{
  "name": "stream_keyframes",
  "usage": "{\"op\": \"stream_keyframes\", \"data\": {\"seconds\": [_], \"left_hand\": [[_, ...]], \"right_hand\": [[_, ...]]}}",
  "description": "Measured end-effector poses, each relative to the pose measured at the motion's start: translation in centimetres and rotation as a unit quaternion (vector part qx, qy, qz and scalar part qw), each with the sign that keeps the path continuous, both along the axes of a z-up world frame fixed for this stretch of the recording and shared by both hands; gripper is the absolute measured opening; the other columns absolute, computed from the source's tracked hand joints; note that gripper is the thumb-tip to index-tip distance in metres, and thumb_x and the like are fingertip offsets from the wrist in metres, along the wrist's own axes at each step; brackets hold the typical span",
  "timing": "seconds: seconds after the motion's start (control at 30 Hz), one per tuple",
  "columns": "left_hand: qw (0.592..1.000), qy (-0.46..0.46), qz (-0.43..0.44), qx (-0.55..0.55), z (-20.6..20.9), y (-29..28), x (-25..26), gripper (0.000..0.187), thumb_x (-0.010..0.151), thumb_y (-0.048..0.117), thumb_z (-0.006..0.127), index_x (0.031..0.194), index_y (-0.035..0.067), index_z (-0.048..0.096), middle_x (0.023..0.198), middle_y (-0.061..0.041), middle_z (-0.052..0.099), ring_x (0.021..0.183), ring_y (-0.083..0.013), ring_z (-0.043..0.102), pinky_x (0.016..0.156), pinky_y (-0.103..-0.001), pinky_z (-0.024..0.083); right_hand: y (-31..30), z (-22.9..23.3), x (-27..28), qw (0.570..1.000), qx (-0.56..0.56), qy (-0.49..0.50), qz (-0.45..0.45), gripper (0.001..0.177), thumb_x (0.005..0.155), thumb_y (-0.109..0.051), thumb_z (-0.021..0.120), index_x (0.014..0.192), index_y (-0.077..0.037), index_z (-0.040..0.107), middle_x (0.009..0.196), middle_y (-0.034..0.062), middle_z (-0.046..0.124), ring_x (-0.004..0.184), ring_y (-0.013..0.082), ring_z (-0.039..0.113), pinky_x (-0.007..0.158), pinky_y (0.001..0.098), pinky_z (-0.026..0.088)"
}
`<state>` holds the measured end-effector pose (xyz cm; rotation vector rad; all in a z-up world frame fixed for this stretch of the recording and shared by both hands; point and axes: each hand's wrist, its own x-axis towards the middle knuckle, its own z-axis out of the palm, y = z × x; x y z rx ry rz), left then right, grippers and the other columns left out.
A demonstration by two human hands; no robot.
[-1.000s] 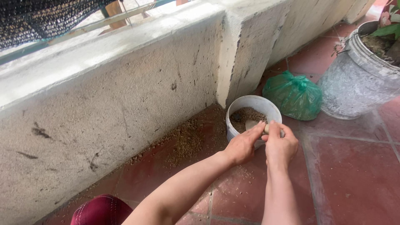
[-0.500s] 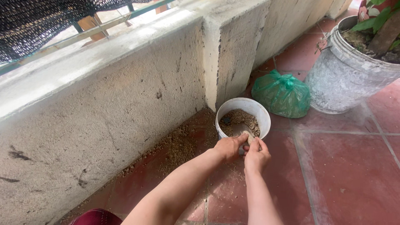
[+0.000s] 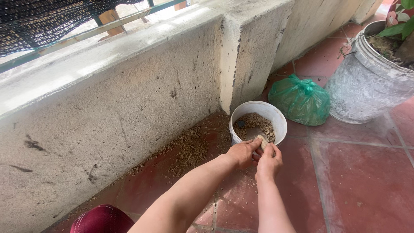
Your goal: The person uses a trowel to collect debris from the floor and put it into a white plastic bucket.
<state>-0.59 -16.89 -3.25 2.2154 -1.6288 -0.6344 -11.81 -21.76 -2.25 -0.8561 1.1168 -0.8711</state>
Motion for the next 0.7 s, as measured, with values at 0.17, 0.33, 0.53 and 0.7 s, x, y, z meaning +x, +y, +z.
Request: {"op": "stream_keyframes", "data": {"seconds": [0.17,0.33,0.53,0.7], "left_hand": [[0.998,0.05,0.037,0.012,1.6,0.4,-0.2,0.109,0.082,0.032,0.088,0.173,0.019,0.031,0.178,-0.009,0.036,0.159,-0.0267,0.042,0.129,-0.037,0.037],[0.991,0.092,0.09,0.039,2.0,-0.1,0.1,0.099,0.081,0.024,0.084,0.17,0.025,0.043,0.164,-0.015,0.055,0.147,-0.0323,0.058,0.122,-0.04,0.046],[0.983,0.14,0.106,-0.055,0.4,0.1,0.2,0.075,0.091,0.011,0.069,0.165,0.023,0.057,0.15,-0.018,0.07,0.141,-0.0331,0.066,0.12,-0.04,0.05],[0.971,0.199,0.131,-0.017,1.9,0.2,0.1,0.067,0.094,0.007,0.069,0.159,0.016,0.06,0.138,-0.018,0.076,0.125,-0.0274,0.073,0.11,-0.037,0.055]], "right_hand": [[-0.5,-0.7,0.3,0.999,0.032,-0.008,-0.013,0.04,0.11,-0.027,0.064,0.141,-0.003,0.064,0.124,0.0164,0.077,0.097,0.0251,0.08,0.069,0.0357,0.065],[-2.2,-1.4,-0.2,0.99,0.132,-0.051,0.006,0.033,0.106,-0.02,0.065,0.135,-0.004,0.069,0.117,0.0142,0.074,0.094,0.0253,0.075,0.076,0.0403,0.062],[-3.7,-2.9,-0.3,0.979,0.17,-0.11,-0.006,0.026,0.102,-0.008,0.069,0.124,0.004,0.071,0.113,0.02,0.074,0.092,0.0304,0.075,0.077,0.0407,0.066],[-2.9,-2.7,-0.5,0.969,0.196,-0.151,-0.012,0.027,0.101,-0.007,0.067,0.125,0.005,0.072,0.112,0.0206,0.075,0.09,0.0297,0.076,0.078,0.0405,0.064]]}}
